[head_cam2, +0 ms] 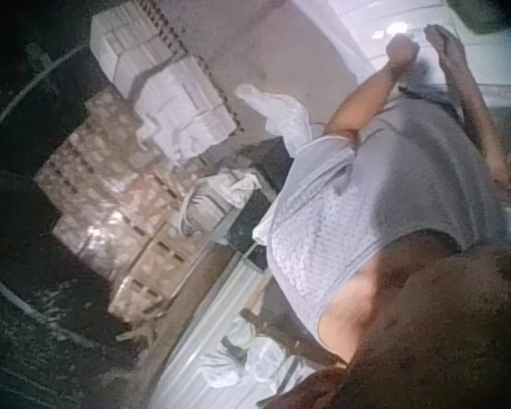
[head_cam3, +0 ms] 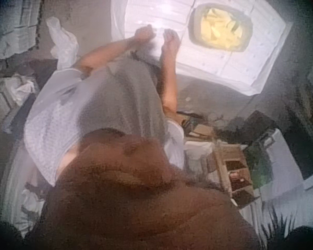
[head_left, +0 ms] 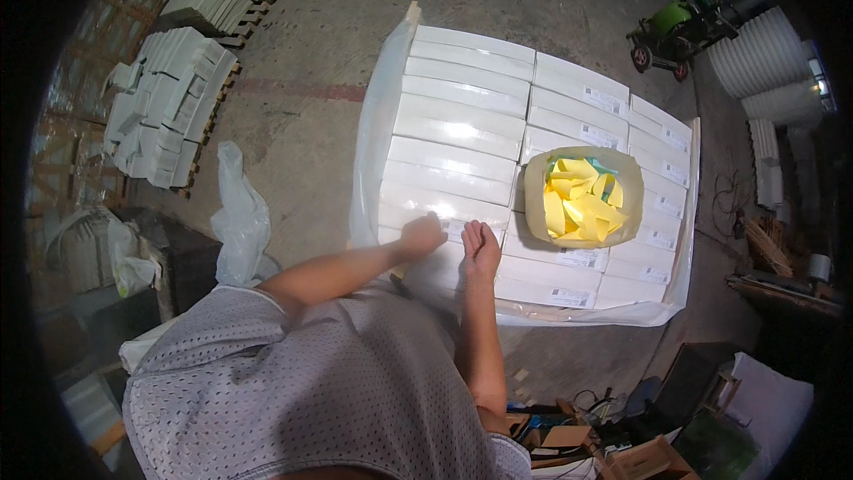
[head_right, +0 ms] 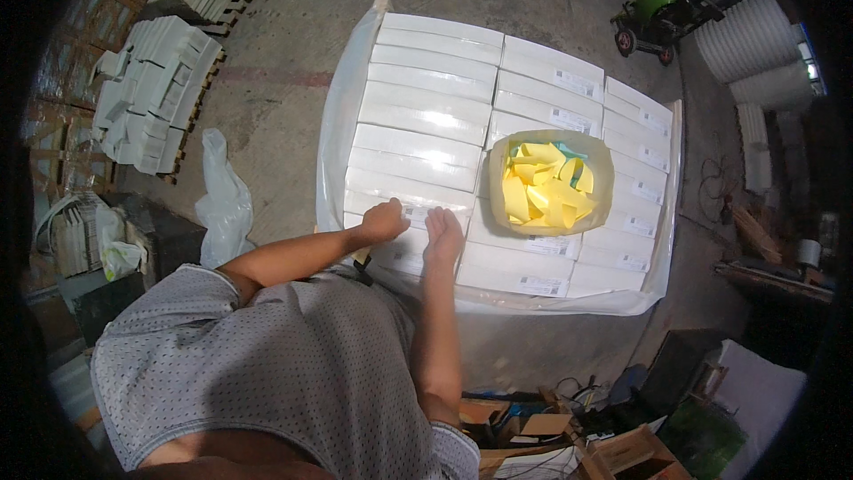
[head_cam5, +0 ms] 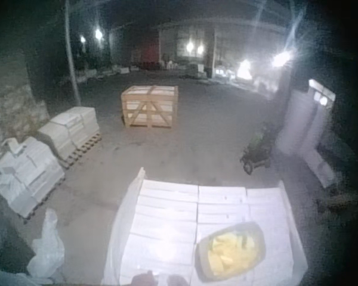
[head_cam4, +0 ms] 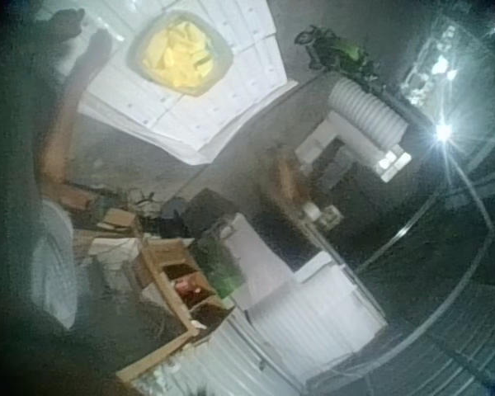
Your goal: The person applies small white stickers to the top of each white box on a pallet. They repeatedly reach into a container of yellow paper, retrieve a sticker, and place it on a box. The person then picks up the container and walks away from the pallet.
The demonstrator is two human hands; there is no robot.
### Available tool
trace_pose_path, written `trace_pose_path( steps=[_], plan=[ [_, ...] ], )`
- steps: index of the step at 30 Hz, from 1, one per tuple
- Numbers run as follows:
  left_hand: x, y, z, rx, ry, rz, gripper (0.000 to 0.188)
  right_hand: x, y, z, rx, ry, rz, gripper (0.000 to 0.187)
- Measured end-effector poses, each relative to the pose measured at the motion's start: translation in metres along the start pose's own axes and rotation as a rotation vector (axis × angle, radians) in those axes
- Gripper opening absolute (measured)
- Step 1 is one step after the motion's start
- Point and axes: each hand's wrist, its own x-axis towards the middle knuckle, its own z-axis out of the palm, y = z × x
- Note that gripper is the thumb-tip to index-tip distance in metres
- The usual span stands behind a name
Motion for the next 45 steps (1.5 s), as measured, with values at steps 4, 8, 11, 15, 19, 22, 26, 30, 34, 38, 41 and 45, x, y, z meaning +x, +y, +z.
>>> trace_pose_path(
  steps=[4, 8, 11, 15, 19, 22, 26, 30, 34, 38, 41, 45],
  plan=[
    [0.017, -0.025, -0.022, -0.326, -0.062, -0.14, 0.041, 0.005, 0.027, 0.013, -0.173, -0.161, -0.068, 0.038],
    [0.019, -0.05, -0.046, -0.354, 0.009, 0.14, 0.027, -0.01, 0.062, 0.041, -0.21, -0.508, -0.143, 0.036],
    [0.011, -0.05, -0.057, -0.765, -0.025, -0.095, 0.022, -0.022, 0.068, 0.057, -0.114, -0.701, 0.061, 0.03],
    [-0.004, -0.041, -0.073, -0.865, -0.165, -0.203, 0.021, -0.019, 0.036, 0.037, -0.879, -0.53, -0.443, 0.035],
    [-0.015, -0.032, -0.083, -1.064, -0.316, -0.224, 0.028, -0.007, -0.03, -0.028, 0.032, 0.074, -0.17, 0.041],
    [-0.018, -0.017, -0.087, -1.181, -0.448, -0.262, 0.034, -0.015, -0.05, -0.046, -0.13, 0.213, -0.266, 0.032],
    [-0.025, 0.006, -0.088, -1.334, -0.556, -0.273, 0.048, -0.059, -0.045, -0.01, -0.346, -0.105, -0.277, 0.019],
    [-0.031, 0.018, -0.086, -1.306, -0.576, -0.197, 0.055, -0.103, -0.03, 0.059, -0.866, -0.197, -0.482, 0.021],
    [-0.036, 0.024, -0.083, -1.123, -0.327, 0.002, 0.055, -0.122, -0.029, 0.084, -0.952, -0.312, -0.439, 0.031],
    [-0.043, 0.021, -0.093, -1.211, -0.561, -0.131, 0.06, -0.11, -0.024, 0.076, -1.02, -0.186, -0.449, 0.027],
    [-0.047, 0.019, -0.1, -1.206, -0.631, -0.09, 0.061, -0.103, -0.022, 0.068, -0.999, -0.207, -0.457, 0.024],
    [-0.046, 0.016, -0.094, -1.144, -0.599, -0.103, 0.058, -0.109, -0.03, 0.068, -1.216, -0.258, -0.685, 0.026]
  ],
)
